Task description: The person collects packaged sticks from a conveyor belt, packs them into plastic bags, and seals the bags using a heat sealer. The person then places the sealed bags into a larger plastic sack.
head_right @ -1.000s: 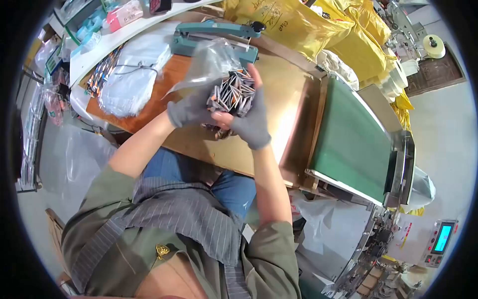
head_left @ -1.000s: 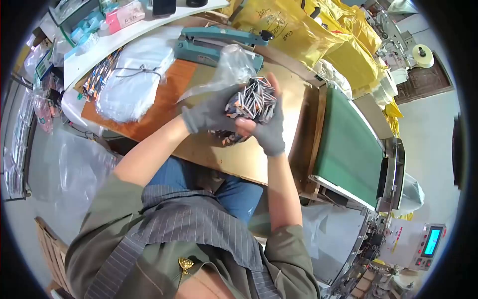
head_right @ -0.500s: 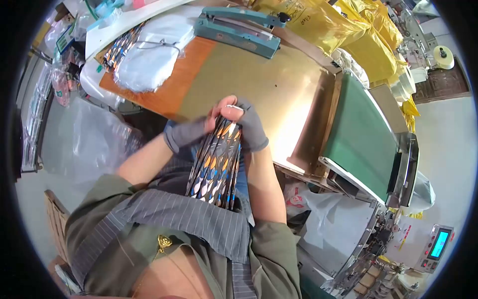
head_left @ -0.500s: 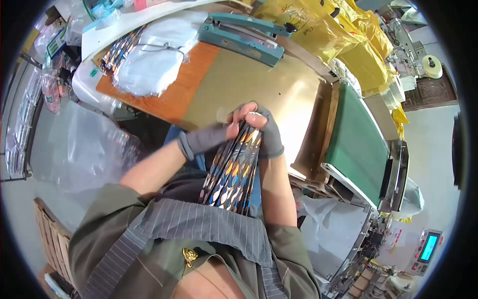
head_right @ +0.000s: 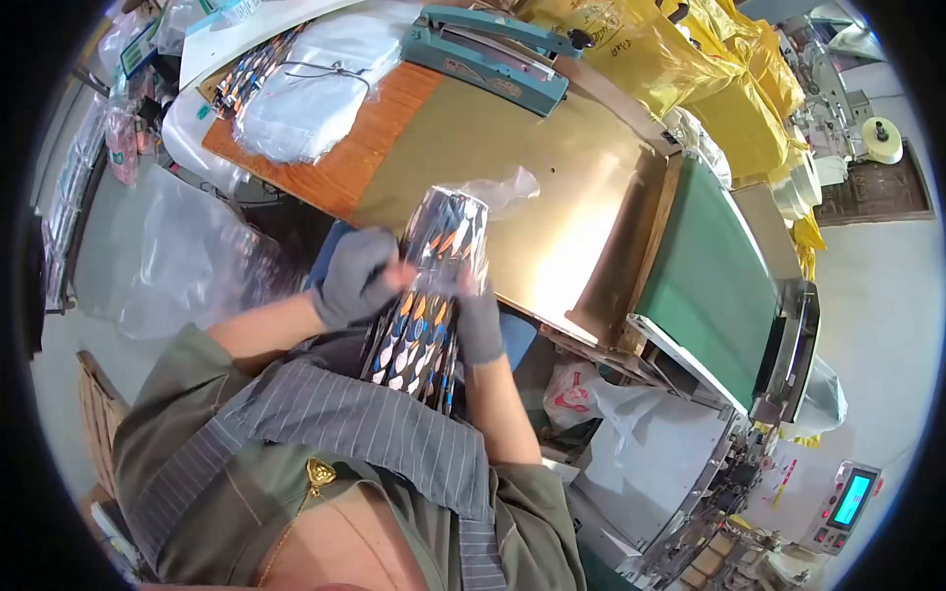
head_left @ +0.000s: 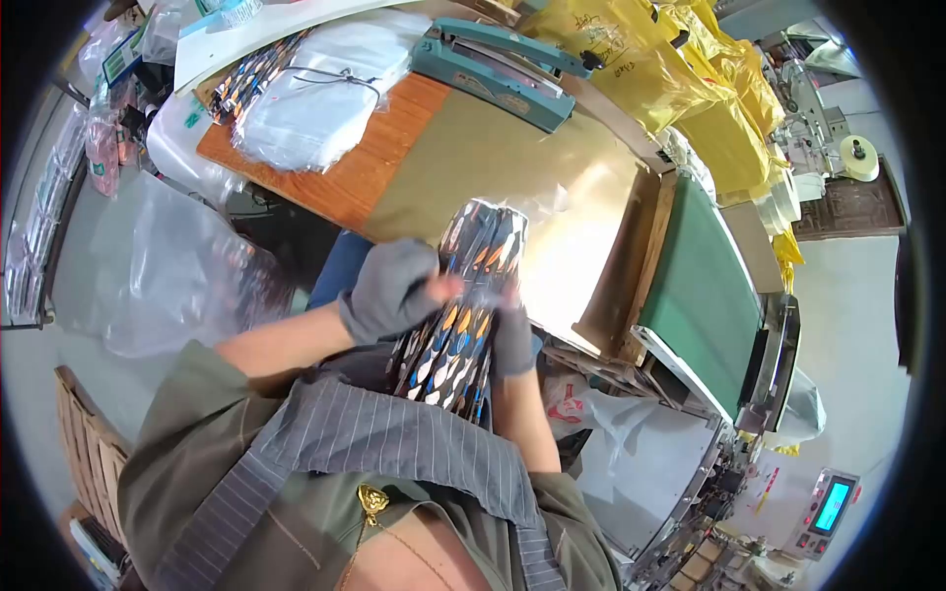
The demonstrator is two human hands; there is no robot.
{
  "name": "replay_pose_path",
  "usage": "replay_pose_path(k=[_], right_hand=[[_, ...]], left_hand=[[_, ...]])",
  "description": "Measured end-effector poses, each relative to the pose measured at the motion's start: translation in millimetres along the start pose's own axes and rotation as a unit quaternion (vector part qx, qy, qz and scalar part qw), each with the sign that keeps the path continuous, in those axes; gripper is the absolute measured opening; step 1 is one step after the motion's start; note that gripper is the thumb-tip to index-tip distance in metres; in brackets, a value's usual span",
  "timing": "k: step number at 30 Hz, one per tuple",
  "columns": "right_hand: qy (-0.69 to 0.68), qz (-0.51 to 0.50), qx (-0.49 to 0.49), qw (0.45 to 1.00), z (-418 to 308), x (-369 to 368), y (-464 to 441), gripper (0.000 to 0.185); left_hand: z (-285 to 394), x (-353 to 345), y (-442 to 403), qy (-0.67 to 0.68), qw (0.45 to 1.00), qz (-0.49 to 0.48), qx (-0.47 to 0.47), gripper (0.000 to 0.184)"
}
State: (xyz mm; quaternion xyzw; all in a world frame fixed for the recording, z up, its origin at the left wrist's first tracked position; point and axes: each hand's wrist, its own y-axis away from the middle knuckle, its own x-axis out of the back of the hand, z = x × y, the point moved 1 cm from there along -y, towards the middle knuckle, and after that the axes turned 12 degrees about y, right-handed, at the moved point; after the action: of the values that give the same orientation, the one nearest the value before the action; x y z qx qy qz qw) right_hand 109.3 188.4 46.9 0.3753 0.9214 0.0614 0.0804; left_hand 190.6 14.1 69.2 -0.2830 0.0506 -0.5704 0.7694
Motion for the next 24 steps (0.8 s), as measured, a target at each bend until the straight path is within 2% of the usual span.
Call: replay_pose_path(k=[1, 2, 3, 4, 5, 6, 7, 8, 9, 10, 11, 12, 13, 14, 15, 16, 17, 18, 19, 21, 22, 23, 24], right_hand=[[0.014, 0.03, -0.027, 0.999, 8.2, -5.1, 23.7, 0.059], [0.109, -0.013, -0.044, 0.993, 44.8, 15.1, 43.0, 0.061], [0.028, -0.001, -0.034, 0.999, 45.1, -2.3, 61.2, 0.06], [0.04, -0.084, -0.076, 0.993, 40.2, -3.6, 72.4, 0.059], [0.136, -0.04, -0.083, 0.986, 36.7, -4.4, 76.0, 0.052], [0.323, -0.045, -0.095, 0.941, 30.0, 4.4, 68.9, 0.045], [0.496, -0.047, -0.103, 0.861, 12.7, 10.9, 49.0, 0.038], [0.585, 0.088, 0.083, 0.802, -0.7, 12.1, 36.5, 0.028], [0.612, 0.208, 0.111, 0.755, -7.2, 18.8, 18.7, 0.022], [0.531, 0.254, 0.171, 0.79, -37.5, 19.2, 4.3, 0.016], [0.527, 0.279, 0.196, 0.779, -77.0, 13.0, 0.7, 0.012], [0.512, 0.313, 0.272, 0.752, -96.8, 16.3, -5.7, 0.01], [0.512, 0.326, 0.317, 0.729, -112.4, 22.3, -11.6, 0.008], [0.54, 0.334, 0.35, 0.689, -123.9, 35.8, -23.2, 0.008], [0.605, 0.339, 0.318, 0.646, -133.0, 51.7, -37.4, 0.007], [0.691, 0.301, 0.209, 0.623, -141.2, 72.5, -54.4, 0.01], [0.664, 0.239, 0.158, 0.69, -143.9, 99.0, -73.0, 0.012], [0.651, 0.215, 0.151, 0.712, -155.6, 107.6, -80.2, 0.014], [0.659, 0.249, 0.12, 0.699, -176.5, 99.3, -75.6, 0.015], [0.558, 0.322, 0.147, 0.75, -187.7, 105.9, -81.1, 0.017], [0.597, 0.334, 0.16, 0.711, -182.7, 113.5, -88.2, 0.016], [0.634, 0.347, 0.173, 0.669, -175.6, 120.0, -96.7, 0.015], [0.51, 0.276, 0.031, 0.814, -168.0, 129.5, -105.5, 0.015]], left_hand=[[3.2, 1.4, 11.9, -0.072, 0.995, -0.052, -0.048, 0.041], [8.5, 3.7, 24.0, -0.073, 0.995, -0.051, -0.046, 0.041], [15.7, 3.8, 36.6, -0.059, 0.989, -0.125, -0.048, 0.041], [23.9, 2.5, 44.8, -0.045, 0.977, -0.2, -0.051, 0.041], [30.6, -1.9, 48.7, -0.026, 0.974, -0.227, 0.01, 0.038], [31.9, -7.7, 45.5, -0.017, 0.972, -0.227, 0.059, 0.035], [38.7, -15.5, 26.4, -0.01, 0.968, -0.229, 0.107, 0.032], [32.4, -26.7, 9.6, -0.025, 0.98, -0.182, 0.075, 0.027], [24.4, -36.6, -10.3, -0.04, 0.989, -0.133, 0.043, 0.024], [26.6, -37.1, -40.7, -0.131, 0.987, -0.093, -0.019, 0.022], [33.9, -30.5, -72.3, -0.22, 0.971, -0.052, -0.082, 0.021], [40.5, -21.4, -96.6, -0.085, 0.995, -0.056, 0.022, 0.02], [40.4, -13.1, -119.2, 0.051, 0.989, -0.059, 0.125, 0.02], [24.0, -1.3, -137.5, -0.032, 0.997, -0.04, 0.059, 0.018], [7.0, 9.0, -152.3, -0.113, 0.993, -0.019, -0.005, 0.017], [-3.3, 14.3, -169.4, -0.112, 0.994, -0.018, -0.006, 0.017], [-14.0, 15.4, -184.8, -0.239, 0.956, -0.156, 0.068, 0.017], [-18.5, 13.5, -193.3, -0.358, 0.878, -0.286, 0.138, 0.018], [-11.9, 8.6, -201.1, -0.361, 0.879, -0.282, 0.131, 0.018], [7.2, -2.3, -208.5, -0.328, 0.942, -0.062, 0.015, 0.021], [-0.7, -3.4, -216.4, -0.3, 0.952, 0.005, -0.054, 0.021], [3.7, -5.2, -218.5, -0.298, 0.953, 0.001, -0.059, 0.021], [5.8, -5.7, -224.3, -0.225, 0.961, -0.128, 0.102, 0.021]])
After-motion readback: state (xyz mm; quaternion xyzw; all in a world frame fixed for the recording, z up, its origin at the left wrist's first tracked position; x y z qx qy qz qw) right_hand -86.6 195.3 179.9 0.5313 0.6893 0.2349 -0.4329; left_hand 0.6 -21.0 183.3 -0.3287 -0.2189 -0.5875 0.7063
